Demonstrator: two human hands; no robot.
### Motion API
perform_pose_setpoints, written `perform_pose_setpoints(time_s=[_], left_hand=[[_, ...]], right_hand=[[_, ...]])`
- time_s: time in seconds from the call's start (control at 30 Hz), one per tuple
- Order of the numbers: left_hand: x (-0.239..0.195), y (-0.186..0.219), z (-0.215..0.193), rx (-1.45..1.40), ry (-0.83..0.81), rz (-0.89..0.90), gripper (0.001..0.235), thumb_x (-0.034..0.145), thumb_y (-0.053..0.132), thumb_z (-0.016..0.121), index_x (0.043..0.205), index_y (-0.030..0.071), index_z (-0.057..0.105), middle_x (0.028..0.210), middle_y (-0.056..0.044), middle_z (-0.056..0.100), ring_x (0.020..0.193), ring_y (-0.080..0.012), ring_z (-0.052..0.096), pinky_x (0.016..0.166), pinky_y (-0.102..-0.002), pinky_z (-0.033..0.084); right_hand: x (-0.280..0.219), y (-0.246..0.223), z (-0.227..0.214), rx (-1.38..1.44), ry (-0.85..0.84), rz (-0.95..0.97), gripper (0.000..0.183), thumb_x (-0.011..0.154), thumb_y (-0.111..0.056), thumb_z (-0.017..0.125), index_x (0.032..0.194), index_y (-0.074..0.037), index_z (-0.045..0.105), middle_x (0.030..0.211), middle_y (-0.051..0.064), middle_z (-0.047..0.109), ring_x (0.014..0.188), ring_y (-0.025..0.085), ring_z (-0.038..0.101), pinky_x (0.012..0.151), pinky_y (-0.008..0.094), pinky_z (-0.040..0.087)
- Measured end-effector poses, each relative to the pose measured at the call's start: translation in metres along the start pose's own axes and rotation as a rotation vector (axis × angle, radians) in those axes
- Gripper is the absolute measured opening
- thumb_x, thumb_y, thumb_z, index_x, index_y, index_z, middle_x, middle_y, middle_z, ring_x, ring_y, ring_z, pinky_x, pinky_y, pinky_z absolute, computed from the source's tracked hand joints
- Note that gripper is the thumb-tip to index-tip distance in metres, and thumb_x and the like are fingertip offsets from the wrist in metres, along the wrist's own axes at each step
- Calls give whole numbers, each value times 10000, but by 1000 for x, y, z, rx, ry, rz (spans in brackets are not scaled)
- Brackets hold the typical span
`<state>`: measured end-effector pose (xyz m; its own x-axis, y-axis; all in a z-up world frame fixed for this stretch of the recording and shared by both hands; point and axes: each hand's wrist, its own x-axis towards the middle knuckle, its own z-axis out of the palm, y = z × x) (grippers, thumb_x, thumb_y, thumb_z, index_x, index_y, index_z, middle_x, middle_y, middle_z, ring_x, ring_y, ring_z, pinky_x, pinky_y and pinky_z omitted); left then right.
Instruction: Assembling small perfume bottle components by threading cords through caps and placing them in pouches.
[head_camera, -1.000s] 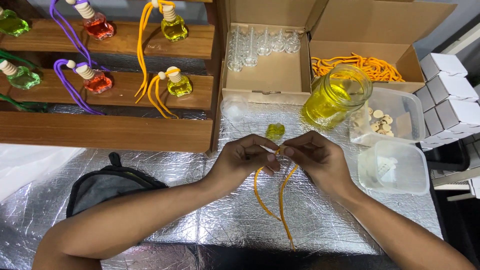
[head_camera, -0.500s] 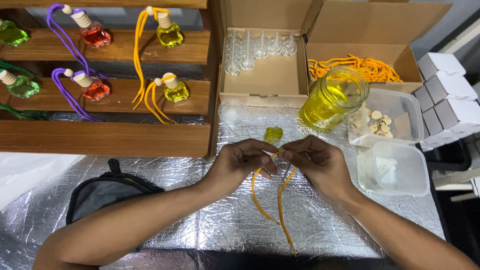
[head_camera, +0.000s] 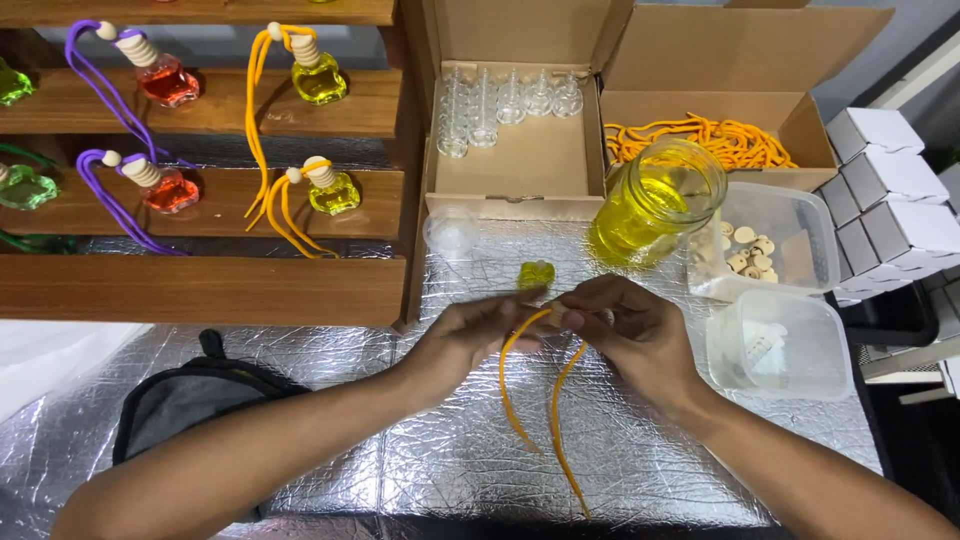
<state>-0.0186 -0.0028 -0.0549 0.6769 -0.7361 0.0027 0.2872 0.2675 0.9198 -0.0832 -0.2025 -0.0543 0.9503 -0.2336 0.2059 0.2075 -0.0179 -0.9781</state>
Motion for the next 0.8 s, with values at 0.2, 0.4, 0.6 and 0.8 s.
perform_pose_setpoints(time_s=[0.2, 0.4, 0.6, 0.8], left_hand=[[-16, -1, 9, -70, -209, -198, 414, 1081, 268, 472, 1235, -54, 683, 1151, -283, 709, 1058, -349, 711, 1032, -521, 546], [-21, 10, 9, -16, -399, -263, 294, 1020, 175, 606, 1171, -58, 705, 1268, -302, 650, 1092, -357, 696, 994, -457, 597], [-21, 12, 7, -74, -435, -413, 301, 964, 70, 663, 1186, -132, 682, 1090, -263, 729, 1035, -350, 725, 847, -410, 663], [-17, 22, 3, -57, -475, -646, 282, 936, 119, 706, 1106, -106, 708, 1012, -272, 742, 890, -330, 753, 771, -380, 661]], right_hand=[[2, -6, 1, -41, 26, -63, 132, 831, 43, 803, 951, 72, 757, 914, 187, 750, 828, 168, 652, 706, 282, 497], [4, -3, -6, -26, 29, -41, 119, 884, 47, 738, 998, 46, 704, 969, 179, 757, 922, 231, 753, 824, 294, 567], [6, -6, -10, -75, 42, 69, 138, 903, -37, 741, 1031, -6, 699, 1002, 125, 777, 894, 181, 745, 783, 242, 591], [8, -12, -7, -7, 23, 89, 100, 920, 0, 709, 1004, 29, 665, 940, 169, 763, 735, 219, 720, 705, 284, 597]])
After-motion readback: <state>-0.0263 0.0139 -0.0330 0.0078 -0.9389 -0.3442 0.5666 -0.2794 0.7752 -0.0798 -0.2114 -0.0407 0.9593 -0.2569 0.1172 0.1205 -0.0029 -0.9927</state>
